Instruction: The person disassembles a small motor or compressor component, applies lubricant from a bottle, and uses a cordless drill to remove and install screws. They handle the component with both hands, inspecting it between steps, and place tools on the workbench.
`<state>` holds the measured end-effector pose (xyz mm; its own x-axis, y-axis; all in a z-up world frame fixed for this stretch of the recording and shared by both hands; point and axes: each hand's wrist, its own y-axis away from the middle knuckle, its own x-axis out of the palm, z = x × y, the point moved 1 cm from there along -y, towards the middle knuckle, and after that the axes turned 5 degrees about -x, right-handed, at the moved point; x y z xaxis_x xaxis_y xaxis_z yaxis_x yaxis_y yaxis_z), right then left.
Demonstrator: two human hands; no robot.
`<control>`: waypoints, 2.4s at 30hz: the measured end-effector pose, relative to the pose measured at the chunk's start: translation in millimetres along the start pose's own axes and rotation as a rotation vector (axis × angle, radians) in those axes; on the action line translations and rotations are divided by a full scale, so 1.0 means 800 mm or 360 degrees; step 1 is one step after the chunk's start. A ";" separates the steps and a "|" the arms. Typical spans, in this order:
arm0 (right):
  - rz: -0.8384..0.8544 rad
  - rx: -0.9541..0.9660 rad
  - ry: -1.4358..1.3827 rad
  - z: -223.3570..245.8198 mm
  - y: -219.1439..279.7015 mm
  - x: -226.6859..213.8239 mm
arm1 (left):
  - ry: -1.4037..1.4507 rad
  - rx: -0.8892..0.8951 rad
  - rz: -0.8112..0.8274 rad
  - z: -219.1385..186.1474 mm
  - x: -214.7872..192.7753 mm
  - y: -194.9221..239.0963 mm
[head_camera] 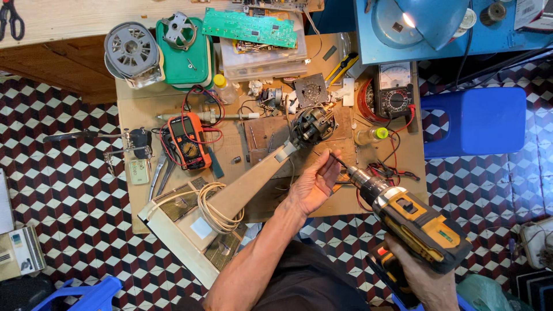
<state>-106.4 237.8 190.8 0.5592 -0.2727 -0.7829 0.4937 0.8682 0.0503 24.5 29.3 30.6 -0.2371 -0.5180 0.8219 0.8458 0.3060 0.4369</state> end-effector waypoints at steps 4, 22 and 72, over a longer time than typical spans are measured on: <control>0.0129 0.0186 -0.0024 -0.032 0.005 -0.012 | -0.0347 0.0058 0.0056 -0.020 -0.001 0.010; 0.0228 -0.0885 0.0701 -0.011 -0.016 -0.043 | -0.0259 -0.0032 0.0079 -0.017 0.031 0.012; 0.0893 0.0047 0.0644 0.269 -0.217 -0.041 | -0.3185 0.1260 -0.0775 -0.072 0.118 0.036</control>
<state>-67.1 6.9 341.5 0.4456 0.3956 -0.8030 0.2238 0.8193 0.5279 54.0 -57.2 99.8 -0.7852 0.4701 -0.4030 0.3969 0.8817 0.2552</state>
